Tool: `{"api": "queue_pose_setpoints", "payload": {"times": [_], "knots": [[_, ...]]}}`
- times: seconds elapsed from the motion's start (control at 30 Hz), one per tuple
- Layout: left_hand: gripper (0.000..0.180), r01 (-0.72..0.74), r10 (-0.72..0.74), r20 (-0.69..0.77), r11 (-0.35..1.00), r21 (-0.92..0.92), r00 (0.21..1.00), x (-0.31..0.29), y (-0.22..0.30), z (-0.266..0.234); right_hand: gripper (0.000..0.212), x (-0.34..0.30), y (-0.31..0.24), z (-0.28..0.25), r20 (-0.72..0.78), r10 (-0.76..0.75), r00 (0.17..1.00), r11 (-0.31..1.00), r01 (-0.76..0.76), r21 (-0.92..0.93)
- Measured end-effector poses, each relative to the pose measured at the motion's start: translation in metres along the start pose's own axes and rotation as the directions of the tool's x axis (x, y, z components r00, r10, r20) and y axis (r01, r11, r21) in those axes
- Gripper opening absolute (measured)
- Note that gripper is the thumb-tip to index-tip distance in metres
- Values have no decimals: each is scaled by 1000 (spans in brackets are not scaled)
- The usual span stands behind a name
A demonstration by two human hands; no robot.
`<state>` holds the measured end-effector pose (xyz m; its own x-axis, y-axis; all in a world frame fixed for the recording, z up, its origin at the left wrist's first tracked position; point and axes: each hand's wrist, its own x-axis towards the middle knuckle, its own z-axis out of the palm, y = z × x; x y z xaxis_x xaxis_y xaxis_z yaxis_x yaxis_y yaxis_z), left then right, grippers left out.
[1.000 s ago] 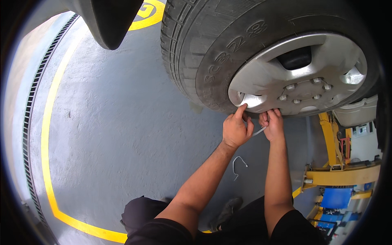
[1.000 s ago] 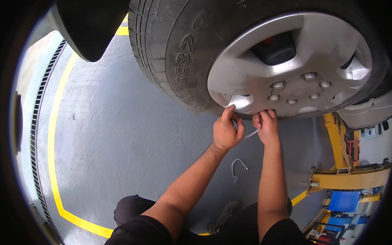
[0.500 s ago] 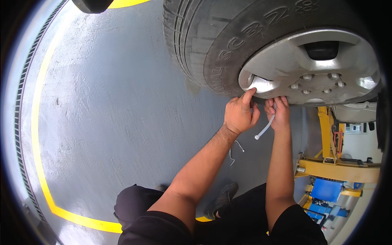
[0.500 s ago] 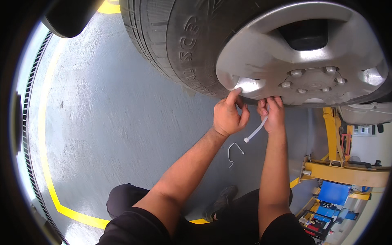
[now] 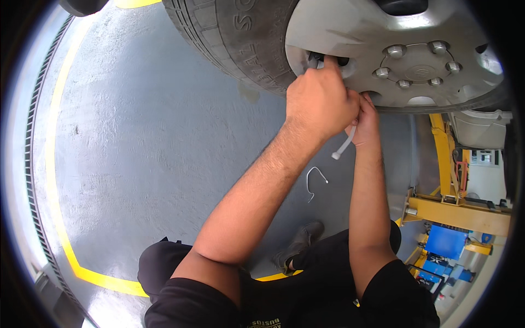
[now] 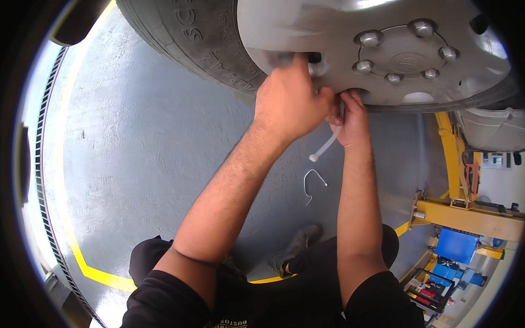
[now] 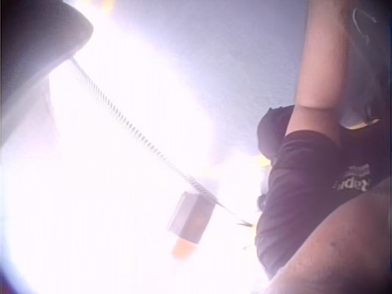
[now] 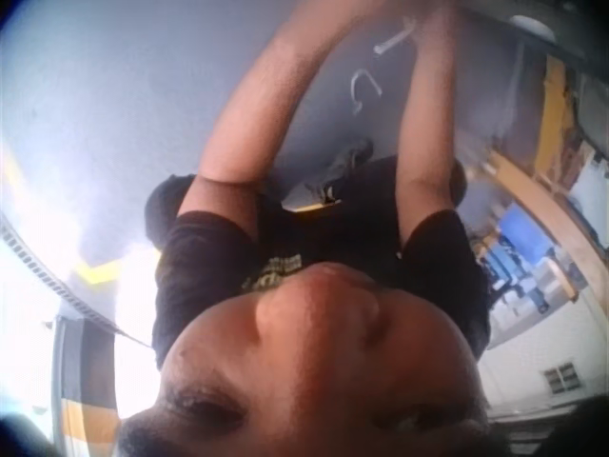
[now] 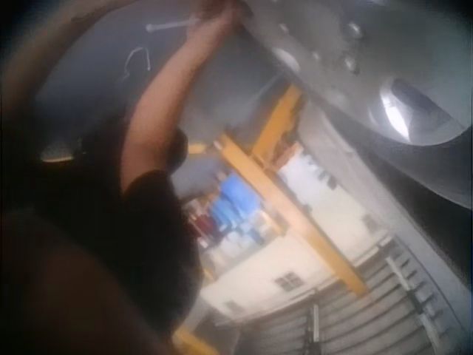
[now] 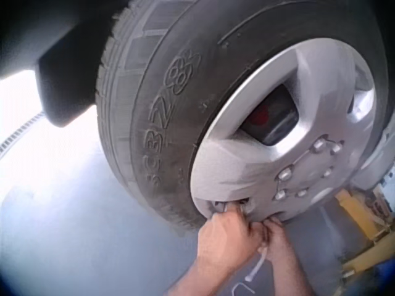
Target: The person secures a wheel cover to a car tire using white zip ties. They thread the ties through the wheel cover openings and tighten them by hand, repeating the process for multiple covers on different wheels.
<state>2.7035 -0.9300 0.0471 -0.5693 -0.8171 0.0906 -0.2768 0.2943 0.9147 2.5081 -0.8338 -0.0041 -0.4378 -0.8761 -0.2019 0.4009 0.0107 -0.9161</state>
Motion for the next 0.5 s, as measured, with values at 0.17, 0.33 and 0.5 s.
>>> {"api": "queue_pose_setpoints", "payload": {"times": [0.17,0.33,0.5], "knots": [[59,83,-38,353,990,-112,935,18,0,-30,15,2,-3,-4,164,16,986,995,-32,98],[62,210,-229,416,973,92,880,21,27,-28,12,5,1,-11,265,18,964,979,-71,192],[54,294,-284,373,955,31,883,20,43,-23,8,2,4,-5,239,-11,971,941,-71,332]]}}
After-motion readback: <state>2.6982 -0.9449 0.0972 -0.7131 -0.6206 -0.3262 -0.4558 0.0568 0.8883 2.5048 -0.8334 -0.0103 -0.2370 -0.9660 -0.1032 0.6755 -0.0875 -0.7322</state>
